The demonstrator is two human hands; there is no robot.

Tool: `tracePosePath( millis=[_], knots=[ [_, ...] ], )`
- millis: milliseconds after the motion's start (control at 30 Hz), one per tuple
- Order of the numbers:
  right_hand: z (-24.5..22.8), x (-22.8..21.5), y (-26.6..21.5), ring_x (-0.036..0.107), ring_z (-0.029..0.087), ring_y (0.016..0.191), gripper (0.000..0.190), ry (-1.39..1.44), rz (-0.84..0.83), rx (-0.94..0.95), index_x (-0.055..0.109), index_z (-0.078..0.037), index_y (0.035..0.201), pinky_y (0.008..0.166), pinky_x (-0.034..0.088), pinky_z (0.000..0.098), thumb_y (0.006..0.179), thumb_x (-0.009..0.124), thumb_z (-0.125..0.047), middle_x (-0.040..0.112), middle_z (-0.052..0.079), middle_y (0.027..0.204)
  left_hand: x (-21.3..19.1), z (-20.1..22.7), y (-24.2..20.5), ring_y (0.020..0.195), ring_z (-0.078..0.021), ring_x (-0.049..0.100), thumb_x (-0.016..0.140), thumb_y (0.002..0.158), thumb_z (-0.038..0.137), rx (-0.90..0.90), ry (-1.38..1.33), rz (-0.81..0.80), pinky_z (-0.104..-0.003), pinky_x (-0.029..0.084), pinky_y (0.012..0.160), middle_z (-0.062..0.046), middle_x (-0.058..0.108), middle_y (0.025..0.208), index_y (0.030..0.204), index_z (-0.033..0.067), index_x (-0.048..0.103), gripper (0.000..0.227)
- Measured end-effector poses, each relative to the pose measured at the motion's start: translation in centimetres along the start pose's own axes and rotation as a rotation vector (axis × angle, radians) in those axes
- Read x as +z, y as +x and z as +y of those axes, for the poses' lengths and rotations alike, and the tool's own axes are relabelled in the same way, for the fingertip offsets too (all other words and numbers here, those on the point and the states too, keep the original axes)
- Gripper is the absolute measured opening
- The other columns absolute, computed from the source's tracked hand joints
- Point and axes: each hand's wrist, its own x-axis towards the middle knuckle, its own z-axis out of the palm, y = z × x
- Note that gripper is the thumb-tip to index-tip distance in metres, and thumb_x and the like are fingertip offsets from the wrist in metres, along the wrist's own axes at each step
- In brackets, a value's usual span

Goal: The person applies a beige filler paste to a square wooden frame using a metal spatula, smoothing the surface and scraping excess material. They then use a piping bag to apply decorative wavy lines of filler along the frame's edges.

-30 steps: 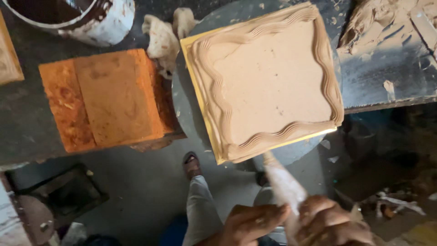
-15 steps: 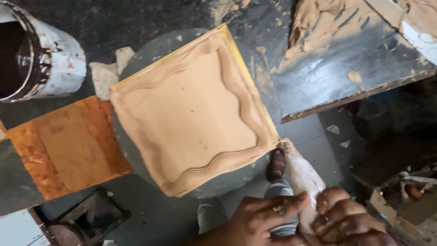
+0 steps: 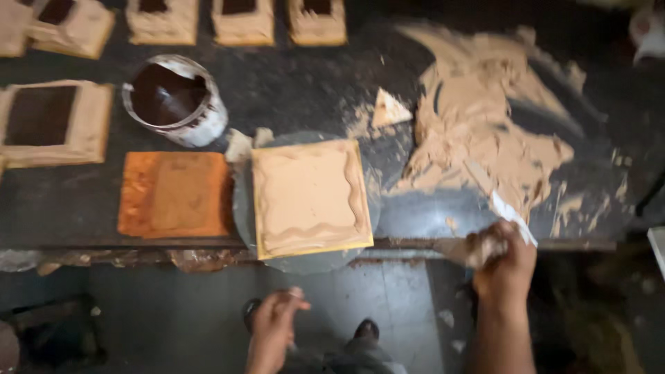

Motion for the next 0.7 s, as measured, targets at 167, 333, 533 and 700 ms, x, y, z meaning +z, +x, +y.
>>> tracePosePath(
  millis=[167, 333, 533, 700],
  knots=[
    [5.6, 9.8, 18.8, 0.052, 0.016, 0.074, 0.020, -0.153, -0.147, 0.185, 0.049, -0.015, 0.118, 0.058, 0.041, 0.0326, 0.109, 0.063, -0.027, 0.054, 0.000, 0.089, -4.9, -1.3, 6.4, 0.045, -0.0024, 0.045, 0.065, 0.091, 0.023, 0.090, -0.137, -0.005, -0.021, 0.033, 0.037, -0.001, 0.080, 0.092, 0.114, 0.0136, 0.070, 0.025],
    [16.8, 21.7, 28.6, 0.064, 0.024, 0.092, 0.041, -0.548, -0.401, 0.403, 0.049, -0.011, 0.126, 0.078, 0.055, 0.0447, 0.092, 0.057, -0.032, 0.064, 0.009, 0.103, -6.6, -1.2, 8.6, 0.073, -0.0002, 0.070, 0.072, 0.097, 0.018, 0.677, 0.281, 0.047, -0.018, 0.054, 0.062, 0.000, 0.082, 0.094, 0.117, 0.0025, 0.075, 0.025],
    [23.4, 27.8, 29.8, 0.057, 0.037, 0.121, 0.072, -1.449, -0.823, 0.273, 0.030, -0.004, 0.152, 0.099, 0.047, 0.0471, 0.099, 0.068, -0.034, 0.057, 0.025, 0.132, -12.6, 10.4, 13.9, 0.099, -0.0279, 0.054, 0.063, 0.103, 0.014, 0.371, -0.238, 0.109, -0.039, 0.045, 0.086, -0.025, 0.058, 0.114, 0.142, -0.0023, 0.051, 0.044],
    [17.5, 29.0, 27.5, 0.059, 0.037, 0.130, 0.077, -1.235, -0.896, -0.258, 0.036, 0.002, 0.153, 0.101, 0.050, 0.0436, 0.090, 0.072, -0.021, 0.056, 0.027, 0.142, -15.1, 20.6, 30.5, 0.151, -0.0283, 0.035, 0.065, 0.103, 0.017, 0.605, -0.425, 0.190, -0.041, 0.031, 0.121, -0.019, 0.032, 0.165, 0.162, 0.0034, 0.004, 0.086]
  ],
)
